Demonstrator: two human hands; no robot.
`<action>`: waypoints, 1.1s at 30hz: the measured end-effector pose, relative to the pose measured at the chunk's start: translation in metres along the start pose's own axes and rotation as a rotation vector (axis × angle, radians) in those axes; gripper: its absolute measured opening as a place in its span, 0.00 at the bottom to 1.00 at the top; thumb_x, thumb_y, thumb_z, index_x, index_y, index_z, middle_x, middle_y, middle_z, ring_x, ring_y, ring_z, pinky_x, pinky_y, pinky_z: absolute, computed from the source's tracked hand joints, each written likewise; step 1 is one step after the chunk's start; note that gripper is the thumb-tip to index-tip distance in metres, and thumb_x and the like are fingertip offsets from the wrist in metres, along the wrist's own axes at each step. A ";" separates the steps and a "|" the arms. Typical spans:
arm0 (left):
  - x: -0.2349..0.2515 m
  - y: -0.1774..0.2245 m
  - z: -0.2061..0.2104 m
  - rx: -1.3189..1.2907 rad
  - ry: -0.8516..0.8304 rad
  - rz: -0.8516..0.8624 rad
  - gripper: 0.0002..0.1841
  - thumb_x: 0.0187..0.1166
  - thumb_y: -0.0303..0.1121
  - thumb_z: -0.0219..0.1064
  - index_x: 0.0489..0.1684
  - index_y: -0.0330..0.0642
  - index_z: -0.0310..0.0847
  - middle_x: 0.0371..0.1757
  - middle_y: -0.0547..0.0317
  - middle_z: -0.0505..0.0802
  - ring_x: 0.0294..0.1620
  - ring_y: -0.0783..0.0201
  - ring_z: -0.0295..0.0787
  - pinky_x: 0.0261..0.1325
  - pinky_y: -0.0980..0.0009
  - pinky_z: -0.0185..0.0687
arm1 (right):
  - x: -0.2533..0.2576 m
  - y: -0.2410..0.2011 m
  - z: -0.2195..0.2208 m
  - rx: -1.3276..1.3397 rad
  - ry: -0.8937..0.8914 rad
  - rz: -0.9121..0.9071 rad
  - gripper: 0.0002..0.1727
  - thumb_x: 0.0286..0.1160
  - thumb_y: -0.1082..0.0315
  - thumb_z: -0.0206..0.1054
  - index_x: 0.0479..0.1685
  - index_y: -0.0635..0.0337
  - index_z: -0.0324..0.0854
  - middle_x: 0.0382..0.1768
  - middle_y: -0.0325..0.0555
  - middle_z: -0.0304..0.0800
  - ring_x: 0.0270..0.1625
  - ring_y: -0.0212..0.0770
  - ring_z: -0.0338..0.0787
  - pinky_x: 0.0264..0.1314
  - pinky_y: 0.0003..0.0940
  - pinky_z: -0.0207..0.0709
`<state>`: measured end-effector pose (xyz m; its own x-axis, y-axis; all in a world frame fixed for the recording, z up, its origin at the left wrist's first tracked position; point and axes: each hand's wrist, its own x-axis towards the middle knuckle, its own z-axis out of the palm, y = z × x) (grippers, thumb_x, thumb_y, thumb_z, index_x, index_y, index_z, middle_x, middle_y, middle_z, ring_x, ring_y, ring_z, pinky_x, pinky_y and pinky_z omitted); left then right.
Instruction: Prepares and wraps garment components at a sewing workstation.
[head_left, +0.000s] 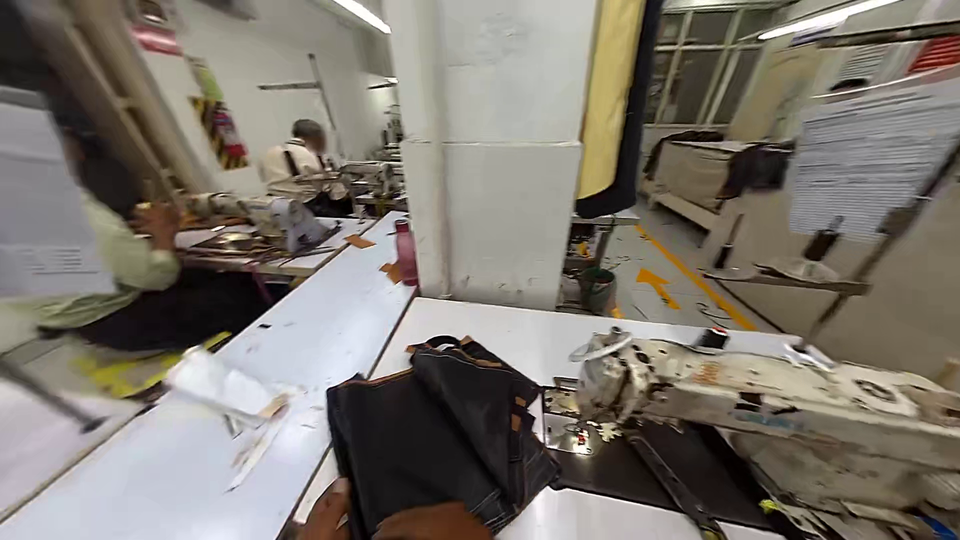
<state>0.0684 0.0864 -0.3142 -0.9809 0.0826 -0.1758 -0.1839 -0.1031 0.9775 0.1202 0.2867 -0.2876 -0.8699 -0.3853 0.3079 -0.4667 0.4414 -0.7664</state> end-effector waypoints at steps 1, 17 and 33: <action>0.001 -0.001 -0.005 0.068 0.010 -0.003 0.40 0.86 0.48 0.61 0.89 0.30 0.49 0.69 0.35 0.85 0.62 0.52 0.90 0.63 0.51 0.87 | -0.003 0.007 -0.014 -0.018 0.128 0.063 0.18 0.83 0.58 0.68 0.63 0.57 0.89 0.62 0.44 0.93 0.62 0.37 0.93 0.71 0.40 0.85; 0.022 -0.026 0.008 0.192 0.038 0.124 0.47 0.72 0.31 0.77 0.91 0.37 0.50 0.61 0.46 0.93 0.54 0.59 0.96 0.61 0.60 0.93 | 0.017 0.101 -0.075 -0.306 0.747 0.493 0.33 0.71 0.65 0.75 0.79 0.58 0.75 0.60 0.45 0.93 0.59 0.43 0.94 0.65 0.48 0.87; 0.050 -0.013 0.025 0.553 0.174 0.090 0.47 0.64 0.43 0.83 0.86 0.40 0.60 0.54 0.45 0.94 0.54 0.50 0.94 0.63 0.44 0.86 | -0.021 0.083 -0.031 -0.453 -0.027 0.269 0.46 0.78 0.27 0.55 0.83 0.55 0.74 0.87 0.46 0.69 0.91 0.47 0.63 0.95 0.57 0.47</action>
<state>0.0231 0.1162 -0.3324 -0.9957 -0.0709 -0.0603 -0.0852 0.4340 0.8969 0.0951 0.3562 -0.3402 -0.9667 -0.2286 0.1147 -0.2551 0.8310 -0.4943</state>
